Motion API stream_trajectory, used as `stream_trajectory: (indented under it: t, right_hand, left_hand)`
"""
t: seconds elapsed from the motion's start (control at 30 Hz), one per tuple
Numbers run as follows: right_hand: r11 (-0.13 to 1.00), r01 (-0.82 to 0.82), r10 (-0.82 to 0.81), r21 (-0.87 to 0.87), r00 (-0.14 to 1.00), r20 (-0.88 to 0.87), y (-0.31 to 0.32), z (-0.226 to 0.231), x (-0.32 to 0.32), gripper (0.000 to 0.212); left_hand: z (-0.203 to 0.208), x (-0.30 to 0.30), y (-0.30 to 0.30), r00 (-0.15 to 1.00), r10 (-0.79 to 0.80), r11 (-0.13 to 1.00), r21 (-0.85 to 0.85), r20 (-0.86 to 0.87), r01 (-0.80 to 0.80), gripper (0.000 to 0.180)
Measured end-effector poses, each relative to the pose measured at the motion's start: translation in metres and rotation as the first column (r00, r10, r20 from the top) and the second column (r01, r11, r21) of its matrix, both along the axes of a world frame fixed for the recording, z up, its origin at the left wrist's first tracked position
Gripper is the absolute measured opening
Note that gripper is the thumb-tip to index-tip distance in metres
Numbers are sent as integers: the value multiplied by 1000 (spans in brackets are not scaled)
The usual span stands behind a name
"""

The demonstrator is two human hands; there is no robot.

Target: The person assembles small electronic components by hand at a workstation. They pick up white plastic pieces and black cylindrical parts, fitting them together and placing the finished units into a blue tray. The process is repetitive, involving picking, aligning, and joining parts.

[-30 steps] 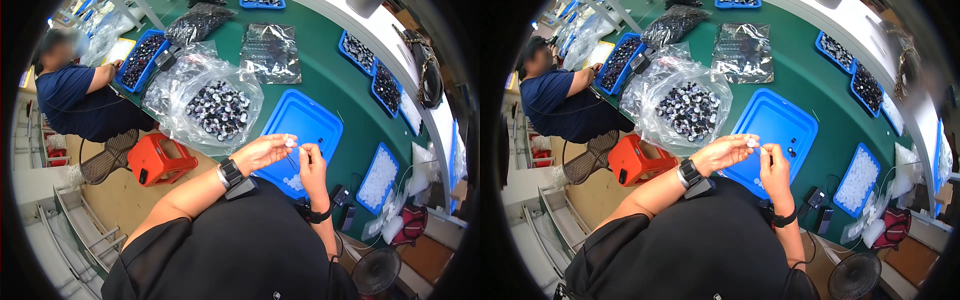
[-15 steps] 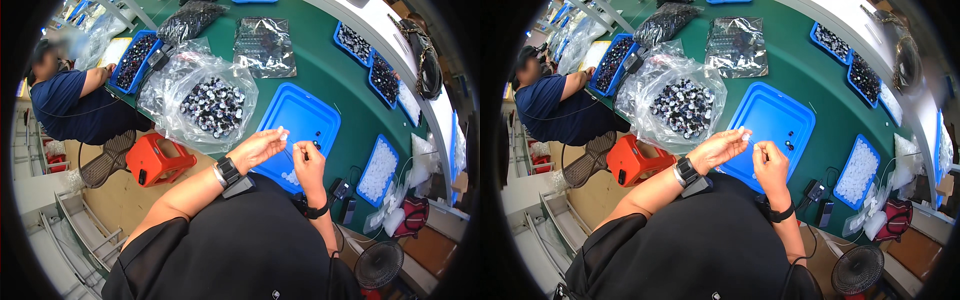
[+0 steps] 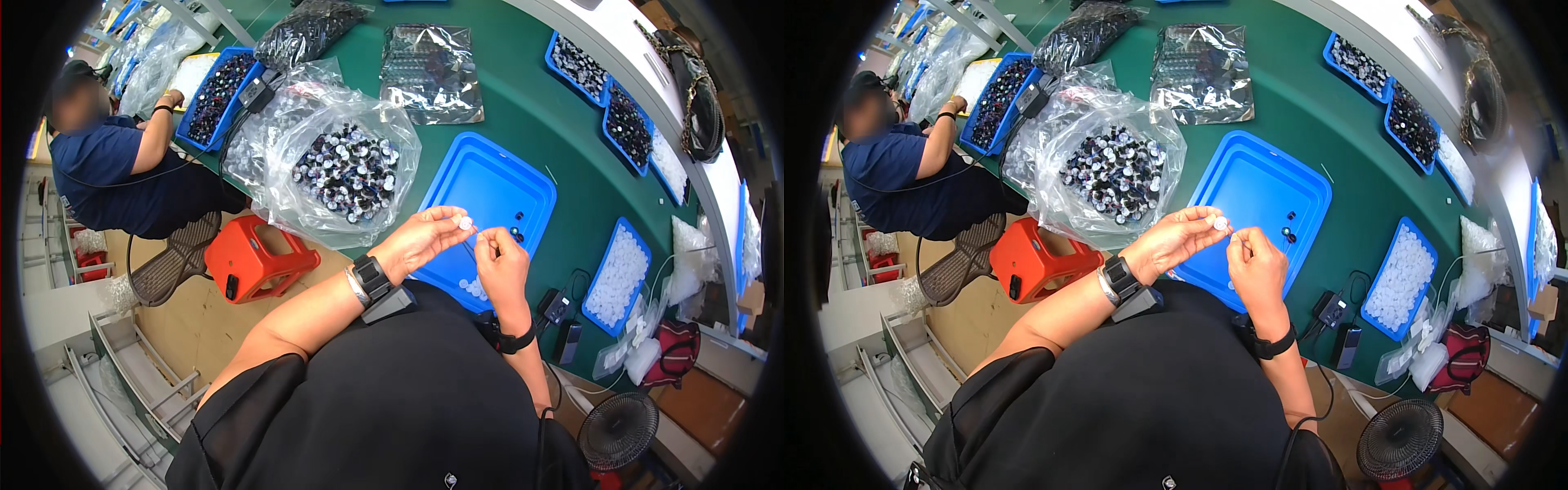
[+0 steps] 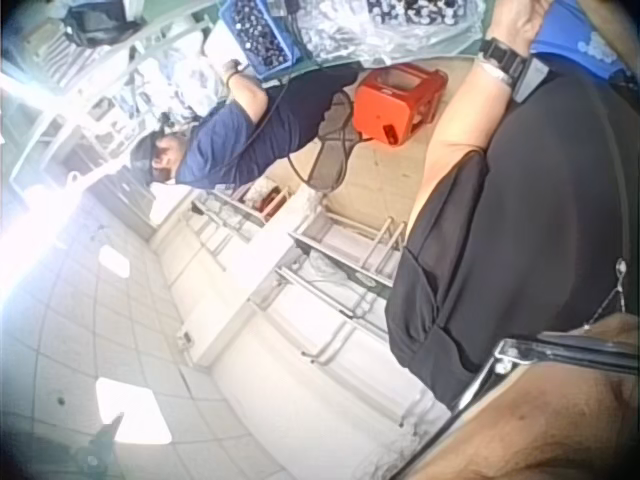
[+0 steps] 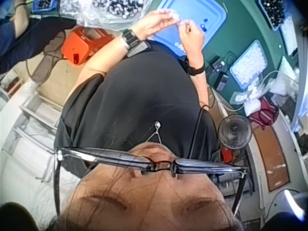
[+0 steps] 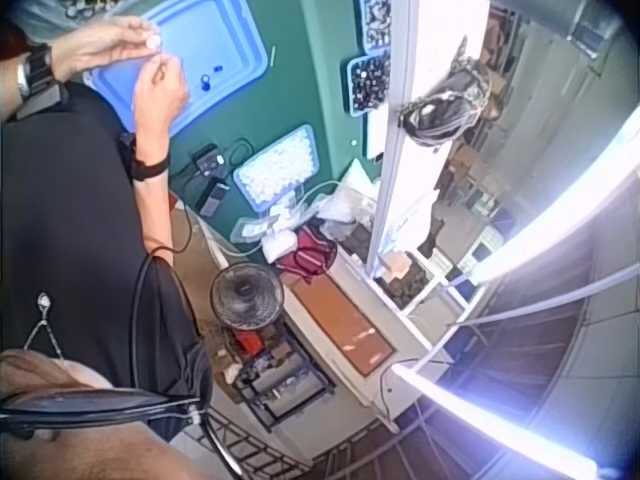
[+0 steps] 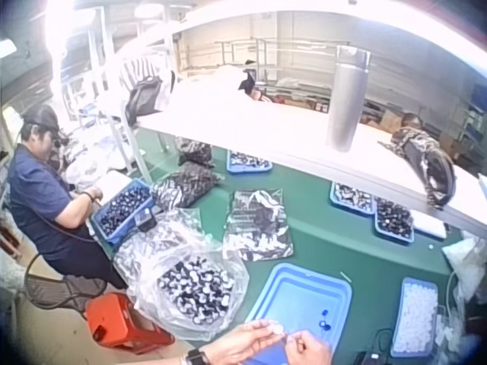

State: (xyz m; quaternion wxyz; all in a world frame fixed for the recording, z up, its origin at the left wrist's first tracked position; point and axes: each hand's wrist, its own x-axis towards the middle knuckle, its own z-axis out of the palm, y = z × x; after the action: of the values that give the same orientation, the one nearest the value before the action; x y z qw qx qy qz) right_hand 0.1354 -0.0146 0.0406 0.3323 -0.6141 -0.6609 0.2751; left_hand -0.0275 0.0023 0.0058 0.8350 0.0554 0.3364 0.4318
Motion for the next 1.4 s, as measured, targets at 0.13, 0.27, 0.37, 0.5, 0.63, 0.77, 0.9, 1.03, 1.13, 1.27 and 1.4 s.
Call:
stream_trajectory:
  t: [0.13, 0.27, 0.37, 0.5, 0.63, 0.77, 0.9, 1.03, 1.13, 1.27, 1.4]
  right_hand:
    - [1000, 4, -4, -1, 1000, 11, 0, 0, 0, 7]
    - [1000, 10, -10, -4, 1000, 5, -1, -1, 0, 7]
    - [1000, -2, 2, -12, 1000, 7, -1, 1, 1, 7]
    - [1000, 3, -3, -11, 1000, 8, -1, 1, 0, 6]
    - [1000, 6, -5, -18, 1000, 10, -1, -1, 0, 6]
    - [1000, 0, 1, -22, 1000, 21, -2, -2, 1, 6]
    - [999, 1, -1, -39, 1000, 5, -1, -2, 0, 5]
    - [999, -9, 9, -38, 1000, 6, -1, -3, 1, 5]
    - [999, -17, 18, -39, 1000, 12, -1, -2, 1, 4]
    - [999, -17, 18, -28, 1000, 7, -1, -2, 1, 5]
    - [999, -13, 13, -31, 1000, 17, -2, -3, 1, 5]
  left_hand:
    - [0, 1, -1, 1000, -7, 1000, 0, -17, 7, 17]
    - [3, 0, -1, 999, -18, 1000, 1, -34, 18, 18]
    - [1, 0, -1, 1000, -20, 1000, -2, -20, 20, 19]
    - [0, 0, -2, 1000, -18, 1000, -11, -3, 18, 20]
    - [-2, 0, -2, 1000, -23, 1000, -6, 2, 23, 21]
    - [-3, 0, -2, 1000, -30, 1000, -4, -2, 30, 23]
    - [1, 2, -3, 997, -63, 998, -27, -44, 62, 24]
    - [-5, 3, -4, 999, -36, 999, -38, -9, 36, 25]
    - [-3, 2, -3, 999, -47, 998, -51, 2, 47, 22]
    - [0, 3, -3, 999, -48, 997, -60, -8, 48, 21]
    - [-1, 2, -4, 999, -50, 998, -41, 8, 51, 22]
